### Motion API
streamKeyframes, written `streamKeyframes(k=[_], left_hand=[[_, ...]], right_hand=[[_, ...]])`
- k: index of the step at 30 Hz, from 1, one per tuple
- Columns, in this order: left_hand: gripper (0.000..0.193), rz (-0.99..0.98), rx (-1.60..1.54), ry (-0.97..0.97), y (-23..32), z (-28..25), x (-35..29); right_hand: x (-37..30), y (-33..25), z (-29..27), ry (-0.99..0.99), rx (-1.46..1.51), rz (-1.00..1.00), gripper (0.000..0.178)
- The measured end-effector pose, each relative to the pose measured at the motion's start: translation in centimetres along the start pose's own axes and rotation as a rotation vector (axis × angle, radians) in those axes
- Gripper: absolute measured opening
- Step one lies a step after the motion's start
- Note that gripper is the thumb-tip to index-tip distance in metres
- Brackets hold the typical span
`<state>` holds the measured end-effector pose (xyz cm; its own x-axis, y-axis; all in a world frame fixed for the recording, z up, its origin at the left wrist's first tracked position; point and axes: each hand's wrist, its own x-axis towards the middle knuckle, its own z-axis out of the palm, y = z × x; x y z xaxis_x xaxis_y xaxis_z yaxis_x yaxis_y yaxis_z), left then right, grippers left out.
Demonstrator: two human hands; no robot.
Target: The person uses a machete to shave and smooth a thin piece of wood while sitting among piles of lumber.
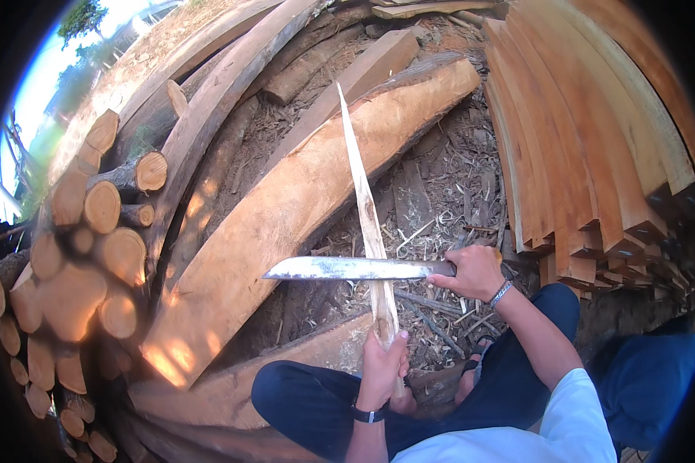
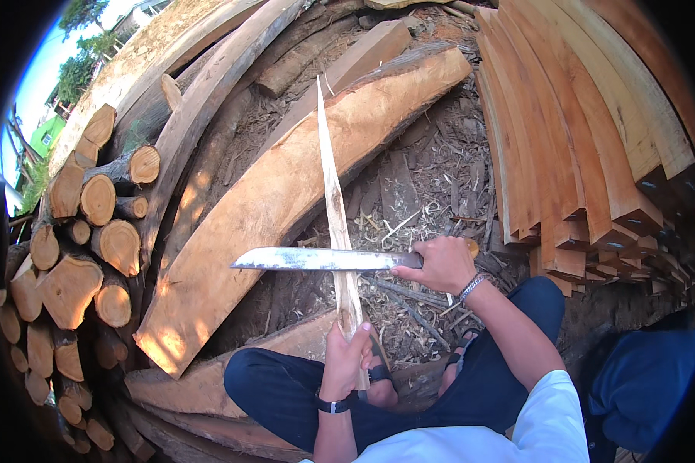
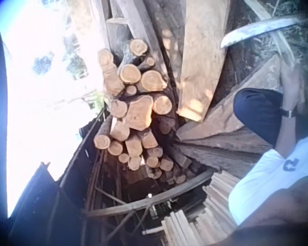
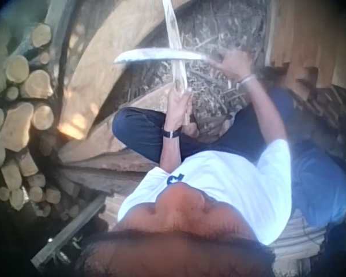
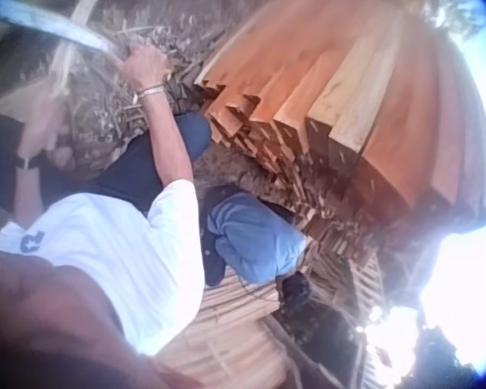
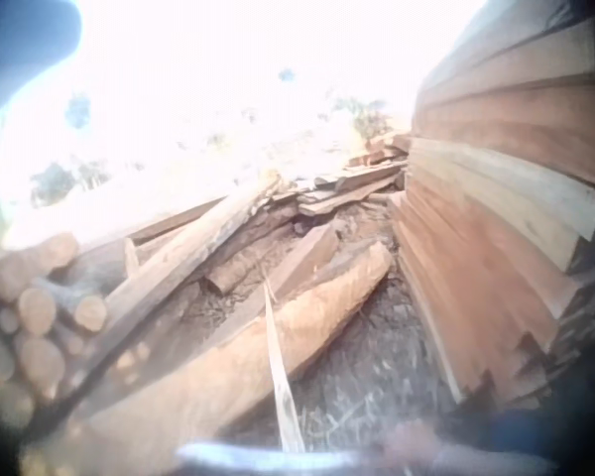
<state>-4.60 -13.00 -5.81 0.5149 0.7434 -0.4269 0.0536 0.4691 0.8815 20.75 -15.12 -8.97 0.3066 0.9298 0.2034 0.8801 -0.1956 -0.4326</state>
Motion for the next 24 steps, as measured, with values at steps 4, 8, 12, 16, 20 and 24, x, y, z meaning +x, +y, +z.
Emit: streamKeyframes(k=[4, 8, 12, 16, 20, 24], left_hand=[[0.021, 0.001, 0.008, 0.036, -0.9, -0.1, 0.1], [0.023, 0.025, -0.022, 0.024, -0.5, -0.1, 0.4], [0.022, 0.035, -0.035, 0.06, -0.1, -0.4, 0.3], [0.023, -0.018, 0.022, 0.018, -0.8, 0.5, -0.3], [0.026, 0.012, 0.03, -0.001, -0.4, 0.2, 0.0], [0.03, 0.003, 0.064, 0.029, -1.4, 0.6, -0.1]], right_hand=[[0.4, 0.8, -0.2, -0.007, -0.044, -0.072, 0.069], [0.5, -0.2, 0.1, 0.041, 0.0, -0.074, 0.076], [-0.5, -0.9, -0.2, -0.006, 0.015, -0.098, 0.069], [1.6, 0.2, -0.3, 0.012, -0.077, 0.046, 0.074], [0.6, 0.1, -0.6, -0.024, -0.02, 0.036, 0.074], [0.8, 1.5, -0.2, 0.065, -0.055, -0.02, 0.073]])
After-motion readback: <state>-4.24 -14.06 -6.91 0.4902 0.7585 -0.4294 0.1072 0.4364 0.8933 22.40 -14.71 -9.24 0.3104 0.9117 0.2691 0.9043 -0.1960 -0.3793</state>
